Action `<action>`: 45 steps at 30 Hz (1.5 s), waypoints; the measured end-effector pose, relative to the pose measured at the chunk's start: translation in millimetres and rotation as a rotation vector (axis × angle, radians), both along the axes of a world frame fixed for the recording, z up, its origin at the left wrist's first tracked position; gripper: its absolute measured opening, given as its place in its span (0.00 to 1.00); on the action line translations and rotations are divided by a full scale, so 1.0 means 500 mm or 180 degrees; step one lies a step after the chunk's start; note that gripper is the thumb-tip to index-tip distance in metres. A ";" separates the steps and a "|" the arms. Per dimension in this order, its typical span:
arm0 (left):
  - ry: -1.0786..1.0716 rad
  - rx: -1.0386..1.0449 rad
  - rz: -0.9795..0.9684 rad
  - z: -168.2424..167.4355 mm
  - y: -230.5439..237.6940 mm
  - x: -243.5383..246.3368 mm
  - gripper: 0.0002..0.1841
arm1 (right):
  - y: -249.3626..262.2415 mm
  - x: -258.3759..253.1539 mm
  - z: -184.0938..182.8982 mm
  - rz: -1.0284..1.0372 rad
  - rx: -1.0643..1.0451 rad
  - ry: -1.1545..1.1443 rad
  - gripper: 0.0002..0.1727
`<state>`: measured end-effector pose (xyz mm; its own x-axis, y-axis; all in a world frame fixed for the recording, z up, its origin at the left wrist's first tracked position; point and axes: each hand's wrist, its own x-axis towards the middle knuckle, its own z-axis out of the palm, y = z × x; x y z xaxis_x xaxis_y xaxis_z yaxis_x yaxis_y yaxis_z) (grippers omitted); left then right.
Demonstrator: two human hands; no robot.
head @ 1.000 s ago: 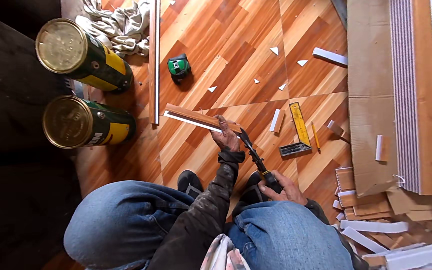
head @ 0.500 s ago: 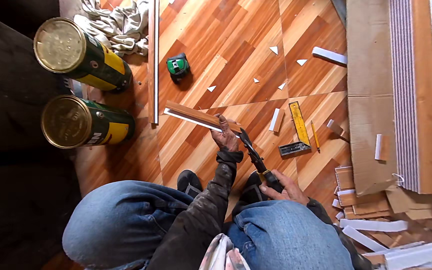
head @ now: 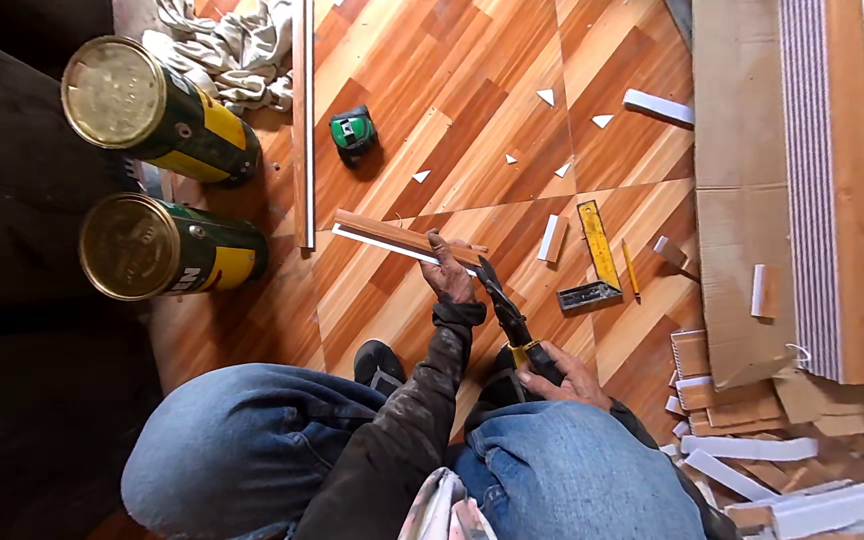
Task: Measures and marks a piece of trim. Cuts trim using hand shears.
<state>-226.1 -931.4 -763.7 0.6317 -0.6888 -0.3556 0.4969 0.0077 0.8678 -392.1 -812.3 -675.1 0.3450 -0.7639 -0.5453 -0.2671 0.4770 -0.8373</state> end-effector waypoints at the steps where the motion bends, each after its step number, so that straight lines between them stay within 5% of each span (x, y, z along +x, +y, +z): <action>1: 0.0001 -0.0033 -0.0009 0.002 0.000 0.000 0.17 | 0.001 0.000 -0.001 -0.0004 -0.0011 0.0002 0.15; 45: -0.0036 0.0024 0.0086 0.015 -0.009 -0.006 0.17 | 0.000 -0.004 -0.005 0.0110 -0.0010 0.0156 0.17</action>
